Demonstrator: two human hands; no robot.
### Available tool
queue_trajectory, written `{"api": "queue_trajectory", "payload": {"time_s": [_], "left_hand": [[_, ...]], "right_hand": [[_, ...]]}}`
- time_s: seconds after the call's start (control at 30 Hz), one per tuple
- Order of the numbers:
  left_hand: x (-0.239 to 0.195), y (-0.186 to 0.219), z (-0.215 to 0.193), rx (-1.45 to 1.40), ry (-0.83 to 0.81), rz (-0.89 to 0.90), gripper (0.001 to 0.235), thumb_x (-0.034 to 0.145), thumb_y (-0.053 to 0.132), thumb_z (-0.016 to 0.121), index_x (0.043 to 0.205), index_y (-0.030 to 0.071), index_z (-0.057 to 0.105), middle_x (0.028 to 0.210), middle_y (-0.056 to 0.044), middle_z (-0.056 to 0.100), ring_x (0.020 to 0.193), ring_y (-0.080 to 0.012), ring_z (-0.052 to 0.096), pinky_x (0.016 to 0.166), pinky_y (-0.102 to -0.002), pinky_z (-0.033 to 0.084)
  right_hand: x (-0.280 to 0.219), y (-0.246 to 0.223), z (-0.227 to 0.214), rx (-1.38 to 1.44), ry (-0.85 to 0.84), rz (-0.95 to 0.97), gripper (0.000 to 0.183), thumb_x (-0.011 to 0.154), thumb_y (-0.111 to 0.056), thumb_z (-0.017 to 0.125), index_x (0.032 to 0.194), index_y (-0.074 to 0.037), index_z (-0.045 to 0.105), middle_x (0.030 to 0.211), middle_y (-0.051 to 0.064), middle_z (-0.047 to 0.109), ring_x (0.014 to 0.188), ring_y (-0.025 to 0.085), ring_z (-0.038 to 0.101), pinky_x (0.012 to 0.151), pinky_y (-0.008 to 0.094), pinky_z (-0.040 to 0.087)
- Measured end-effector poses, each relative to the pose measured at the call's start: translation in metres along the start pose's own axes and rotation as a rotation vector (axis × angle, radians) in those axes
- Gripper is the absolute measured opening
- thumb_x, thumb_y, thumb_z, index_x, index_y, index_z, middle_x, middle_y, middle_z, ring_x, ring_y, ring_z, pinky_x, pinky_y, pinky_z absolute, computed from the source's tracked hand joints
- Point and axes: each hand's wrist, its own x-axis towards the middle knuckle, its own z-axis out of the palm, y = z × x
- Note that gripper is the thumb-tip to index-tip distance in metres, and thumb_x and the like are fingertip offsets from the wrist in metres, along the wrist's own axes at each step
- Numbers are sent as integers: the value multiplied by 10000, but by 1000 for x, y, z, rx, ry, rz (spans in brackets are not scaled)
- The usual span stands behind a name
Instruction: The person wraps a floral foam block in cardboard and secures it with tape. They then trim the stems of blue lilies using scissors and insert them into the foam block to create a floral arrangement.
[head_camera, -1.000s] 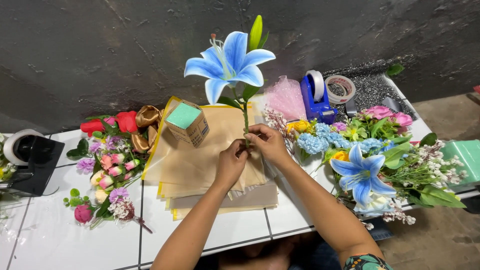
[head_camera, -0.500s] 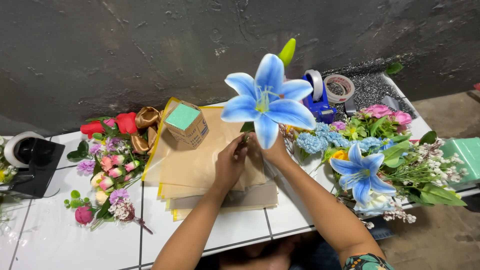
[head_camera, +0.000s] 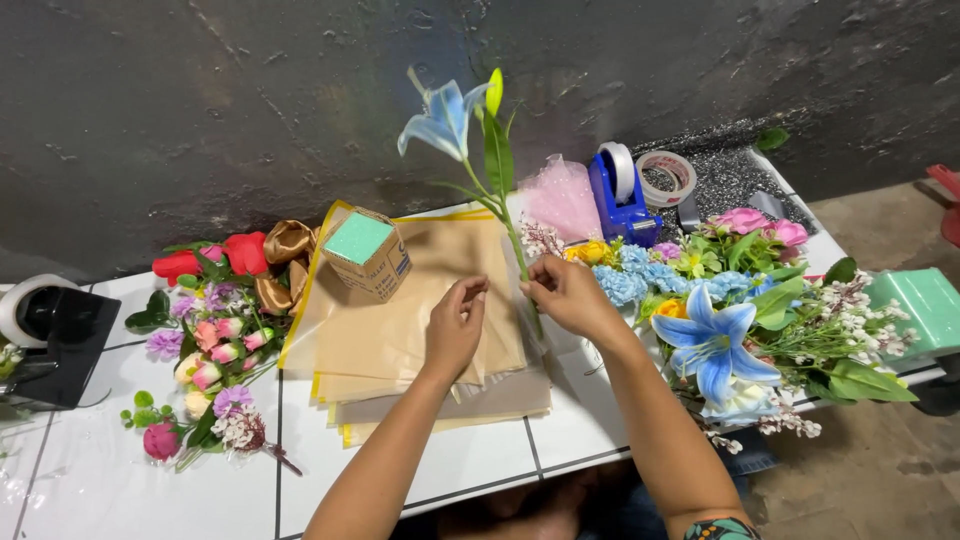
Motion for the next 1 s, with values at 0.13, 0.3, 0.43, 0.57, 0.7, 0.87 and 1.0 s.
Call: {"api": "queue_trajectory", "payload": {"time_s": [0.13,0.3,0.43,0.57,0.7,0.87,1.0], "left_hand": [[3,-6,2,108,-29,30,238,1008,245,577,1213,228,697,1122,-12,732,998,-230,730,858,-357,590],[2,-1,4,70,-8,102,221,972,122,599,1150,144,728,1091,-64,704,1043,-272,703,895,-359,587],[0,1,4,55,-16,112,219,975,105,596,1144,118,733,1084,-77,699,1042,-277,704,901,-363,589],[1,4,2,38,-19,116,216,978,95,595,1141,101,736,1108,-96,696,1055,-291,704,906,-371,587],[-1,4,2,28,-35,101,215,989,85,582,1140,93,735,1144,-103,689,1075,-285,703,923,-374,583],[-1,4,3,21,-47,103,206,994,82,583,1130,88,737,1154,-113,684,1081,-294,700,926,-384,579],[1,1,4,7,-38,136,204,986,72,587,1114,86,746,1154,-122,683,1053,-297,713,899,-380,588]], "right_hand": [[-61,-9,-23,-268,59,84,188,880,-147,727,1034,-41,742,856,147,763,835,303,760,712,434,610],[-115,5,-19,-379,267,246,373,933,-193,702,1262,-19,687,898,162,801,824,312,768,725,423,607],[-113,56,-16,-412,410,195,309,932,-158,696,1220,-52,657,860,151,784,795,328,749,703,445,586],[-111,50,-14,-448,580,5,116,920,-75,698,1036,-78,704,887,119,777,746,283,736,647,378,591],[-106,43,-19,-496,666,-107,92,907,-21,702,974,-84,708,888,83,732,779,273,723,627,353,603],[-97,53,-21,-687,660,-121,101,918,-62,708,1012,-96,726,898,71,707,847,269,728,693,369,611],[-114,41,-4,-789,514,-204,323,896,-116,710,1208,-36,696,1216,236,617,1110,416,636,813,483,593]]}}
